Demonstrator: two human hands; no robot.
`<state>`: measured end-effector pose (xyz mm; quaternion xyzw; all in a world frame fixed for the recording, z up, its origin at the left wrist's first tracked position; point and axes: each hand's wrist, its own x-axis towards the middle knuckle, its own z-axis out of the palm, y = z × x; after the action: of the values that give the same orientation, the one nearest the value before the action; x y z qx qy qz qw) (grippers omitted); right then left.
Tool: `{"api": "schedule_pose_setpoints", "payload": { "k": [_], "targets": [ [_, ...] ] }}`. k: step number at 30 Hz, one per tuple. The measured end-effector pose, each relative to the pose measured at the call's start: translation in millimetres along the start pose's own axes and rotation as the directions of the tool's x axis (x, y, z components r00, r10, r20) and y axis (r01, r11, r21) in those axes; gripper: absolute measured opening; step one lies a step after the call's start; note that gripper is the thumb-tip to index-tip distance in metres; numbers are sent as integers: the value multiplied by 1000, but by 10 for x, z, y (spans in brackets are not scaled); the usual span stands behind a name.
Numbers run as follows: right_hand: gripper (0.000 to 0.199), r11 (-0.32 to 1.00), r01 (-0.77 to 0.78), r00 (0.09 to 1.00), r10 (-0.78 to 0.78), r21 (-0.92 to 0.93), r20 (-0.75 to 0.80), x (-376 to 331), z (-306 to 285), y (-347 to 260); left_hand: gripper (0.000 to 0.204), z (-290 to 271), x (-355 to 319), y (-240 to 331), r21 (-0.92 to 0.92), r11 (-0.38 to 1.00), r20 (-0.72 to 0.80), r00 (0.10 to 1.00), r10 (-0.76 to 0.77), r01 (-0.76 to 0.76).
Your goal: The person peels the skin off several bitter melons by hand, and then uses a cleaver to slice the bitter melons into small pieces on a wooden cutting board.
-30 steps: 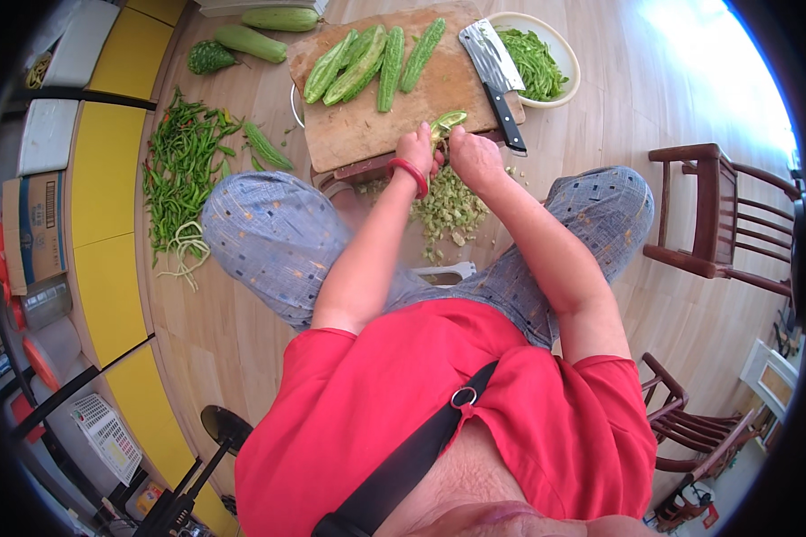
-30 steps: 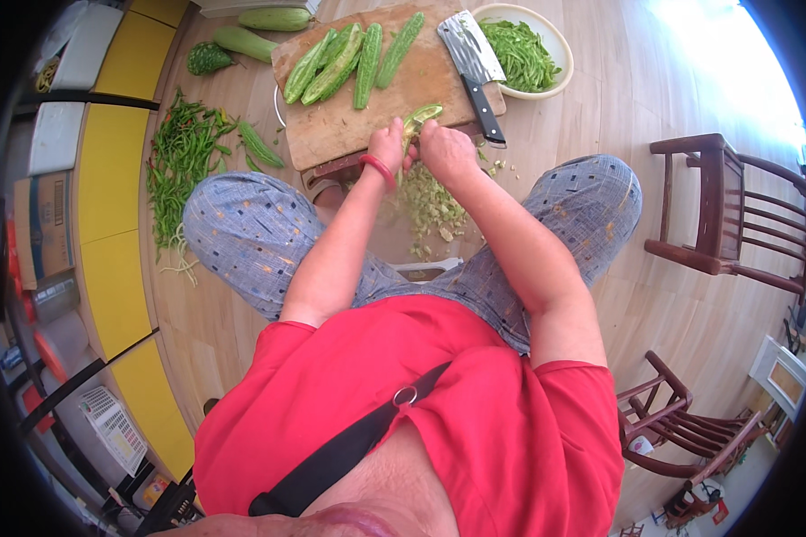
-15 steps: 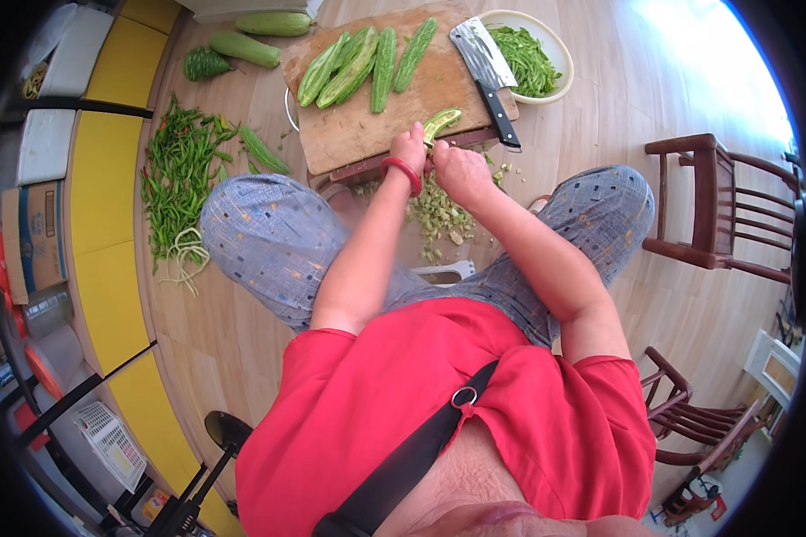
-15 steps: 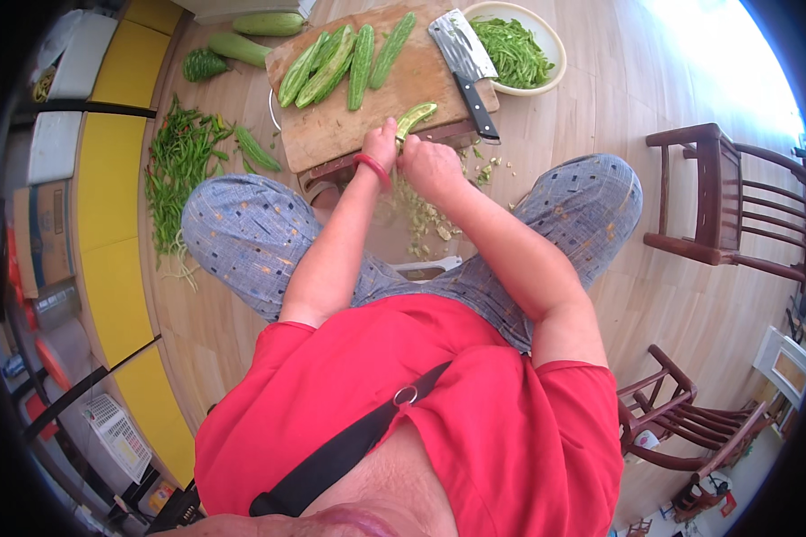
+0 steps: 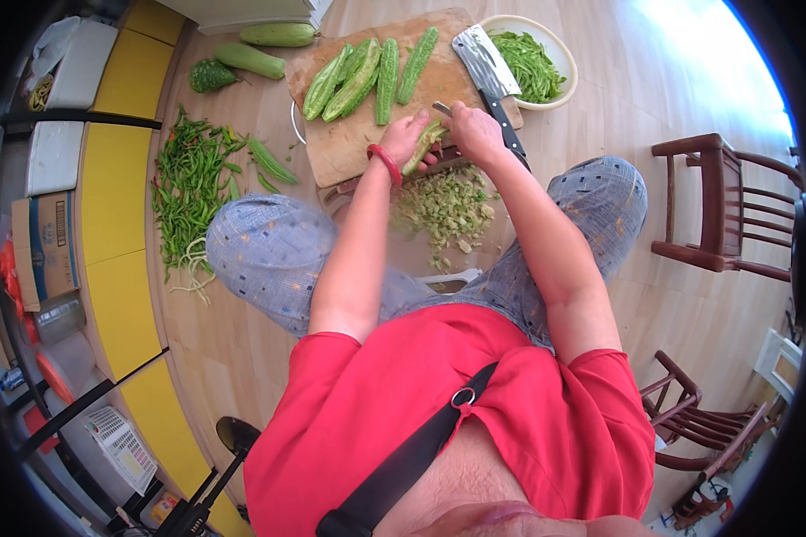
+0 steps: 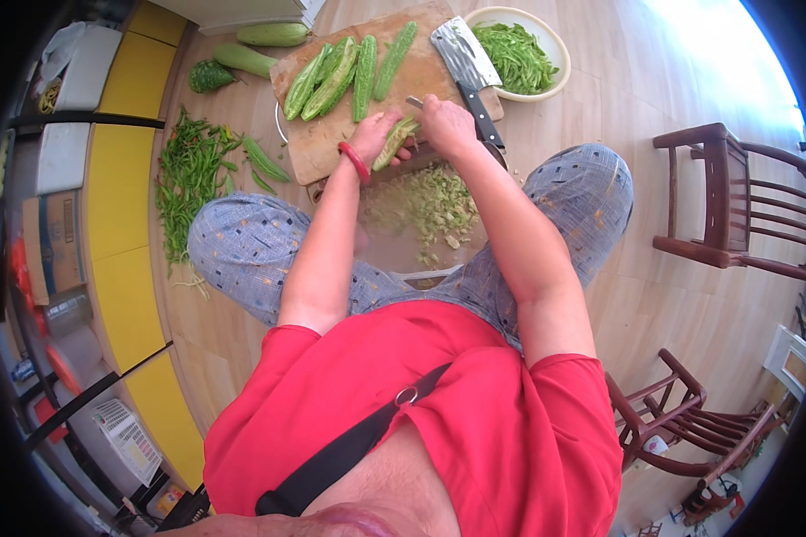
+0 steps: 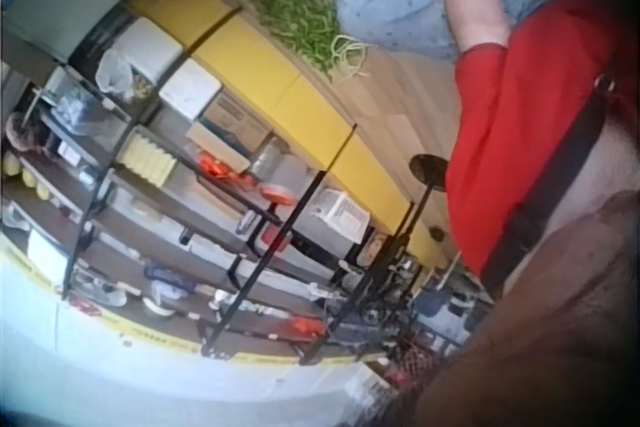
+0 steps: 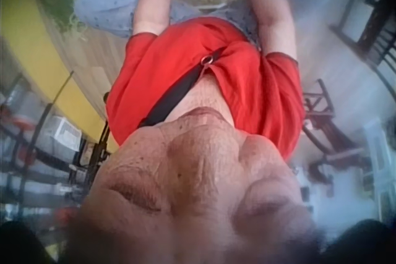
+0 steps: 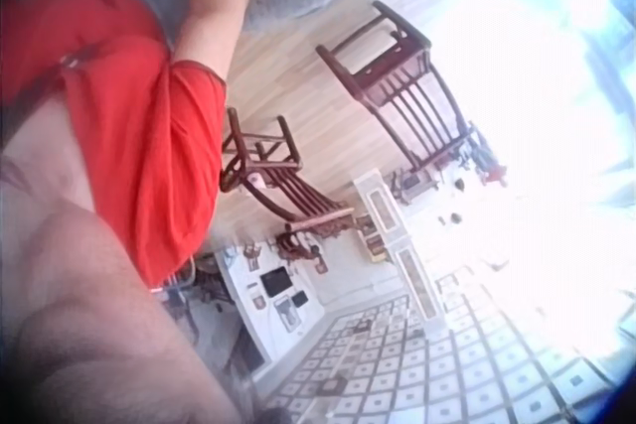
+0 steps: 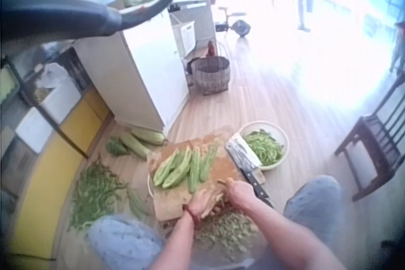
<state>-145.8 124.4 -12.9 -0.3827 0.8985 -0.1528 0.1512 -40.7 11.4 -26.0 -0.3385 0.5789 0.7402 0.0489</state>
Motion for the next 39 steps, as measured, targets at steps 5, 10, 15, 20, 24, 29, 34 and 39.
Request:
{"api": "schedule_pose_setpoints", "payload": {
  "k": [5,10,15,20,24,29,34,39],
  "targets": [
    [20,991,-113,990,107,-68,-87,160,92,89,38,-197,-152,-41,395,918,-183,983,36,40],
    [17,996,-46,995,39,-75,-94,127,149,-4,27,-345,43,-506,646,741,-257,861,438,-185],
    [18,995,-64,995,58,-76,-80,-97,7,-175,21,-257,27,-518,692,698,-305,804,511,-181],
    [19,986,-110,994,108,-124,-19,-120,54,-162,15,-294,126,-632,508,836,-381,817,433,-206],
    [19,984,-73,997,77,-165,16,-112,179,-107,11,-143,-59,-338,327,932,-390,876,283,-155],
    [16,991,2,1000,-2,-134,4,-167,283,-167,10,-130,-47,-397,269,955,-457,856,243,-127],
    [12,997,55,997,-51,-55,61,-343,418,-382,12,-60,-59,-312,248,957,-532,805,263,-149],
    [13,989,96,994,-91,-109,54,-321,396,-305,11,-83,-40,-379,182,977,-496,847,190,-113]
  ]
}}
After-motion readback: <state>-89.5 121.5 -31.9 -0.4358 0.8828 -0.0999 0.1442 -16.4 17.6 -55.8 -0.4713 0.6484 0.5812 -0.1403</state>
